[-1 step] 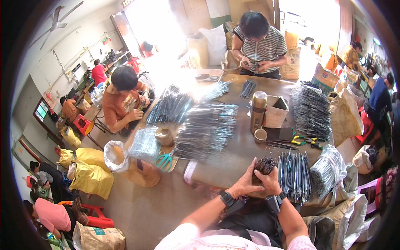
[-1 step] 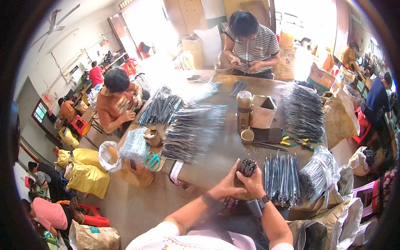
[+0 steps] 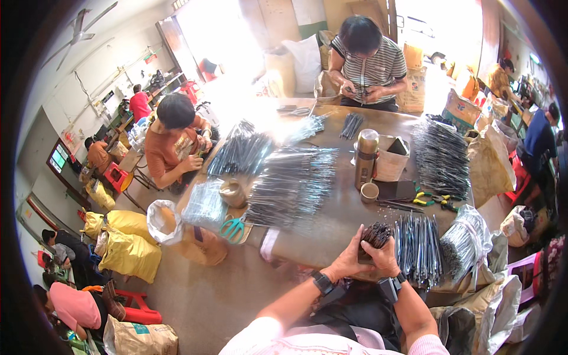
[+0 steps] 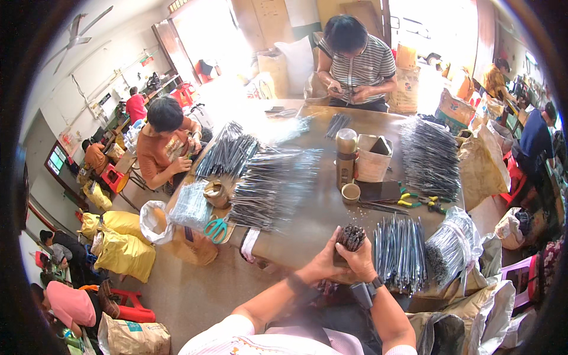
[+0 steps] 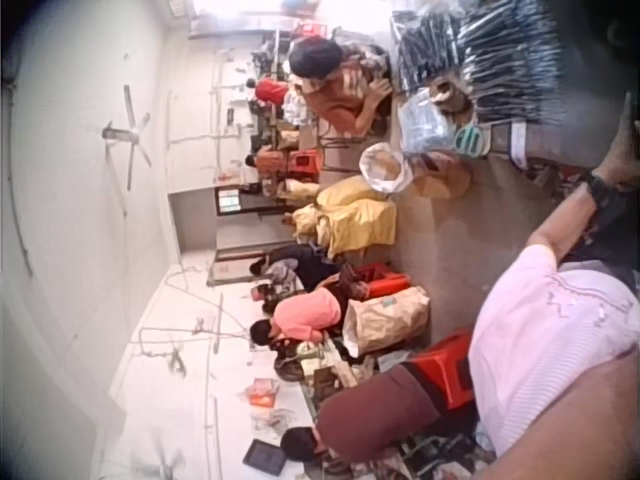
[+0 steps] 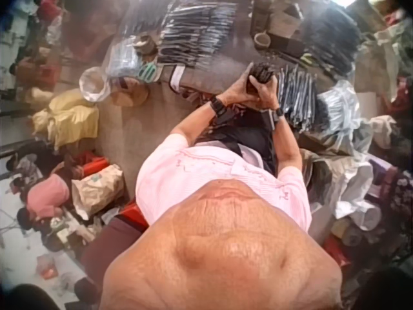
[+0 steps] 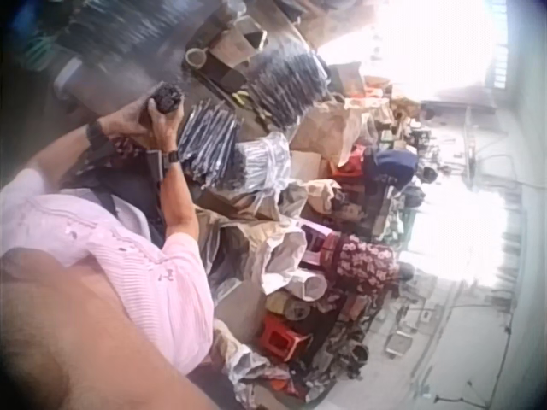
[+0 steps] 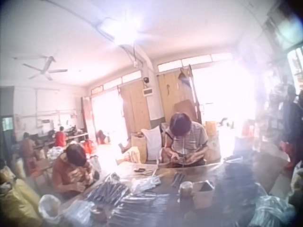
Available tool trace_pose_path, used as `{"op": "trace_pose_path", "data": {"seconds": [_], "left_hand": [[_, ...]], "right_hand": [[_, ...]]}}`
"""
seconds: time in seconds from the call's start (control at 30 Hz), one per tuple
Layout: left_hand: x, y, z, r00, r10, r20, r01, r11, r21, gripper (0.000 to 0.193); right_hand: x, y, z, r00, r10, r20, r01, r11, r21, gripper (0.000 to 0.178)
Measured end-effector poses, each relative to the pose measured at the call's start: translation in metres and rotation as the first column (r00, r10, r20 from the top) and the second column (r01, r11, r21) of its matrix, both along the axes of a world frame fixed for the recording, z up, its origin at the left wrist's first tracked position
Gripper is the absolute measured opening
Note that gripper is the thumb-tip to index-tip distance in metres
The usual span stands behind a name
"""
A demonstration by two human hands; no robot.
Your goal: The person uses pliers to cut metal rods one by one, placing the cut pieces into a bundle. The person then gathers the cut rods and aligns them into a neat stack.
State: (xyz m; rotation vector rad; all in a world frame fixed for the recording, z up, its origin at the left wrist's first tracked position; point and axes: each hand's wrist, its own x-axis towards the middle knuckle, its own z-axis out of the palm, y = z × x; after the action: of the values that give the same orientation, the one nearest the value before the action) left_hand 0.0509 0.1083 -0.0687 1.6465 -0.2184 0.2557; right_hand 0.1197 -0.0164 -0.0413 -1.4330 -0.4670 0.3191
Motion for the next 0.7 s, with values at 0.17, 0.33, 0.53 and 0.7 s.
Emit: {"op": "trace_pose_path", "data": {"seconds": [0.17, 0.33, 0.53, 0.7], "left_hand": [[0.003, -0.016, 0.001, 0.961, 0.245, -0.130, -0.230, 0.965, 0.124, 0.088], [0.007, -0.021, -0.006, 0.961, 0.264, -0.084, -0.232, 0.933, 0.277, 0.071], [0.004, -0.021, -0.007, 0.936, 0.351, 0.020, -0.352, 0.932, 0.084, 0.055], [0.009, -0.025, -0.003, 0.958, 0.286, -0.035, -0.284, 0.957, 0.055, 0.055]], "right_hand": [[-0.015, 0.011, 0.008, 0.986, -0.070, 0.148, 0.073, 0.997, -0.014, 0.031], [-0.031, 0.012, 0.025, 0.975, -0.152, 0.163, 0.163, 0.985, -0.052, 0.036], [-0.027, 0.007, 0.014, 0.946, -0.063, 0.317, 0.068, 0.998, -0.005, 0.074], [-0.023, 0.008, 0.000, 0.983, -0.128, 0.129, 0.122, 0.991, 0.056, 0.058]]}}
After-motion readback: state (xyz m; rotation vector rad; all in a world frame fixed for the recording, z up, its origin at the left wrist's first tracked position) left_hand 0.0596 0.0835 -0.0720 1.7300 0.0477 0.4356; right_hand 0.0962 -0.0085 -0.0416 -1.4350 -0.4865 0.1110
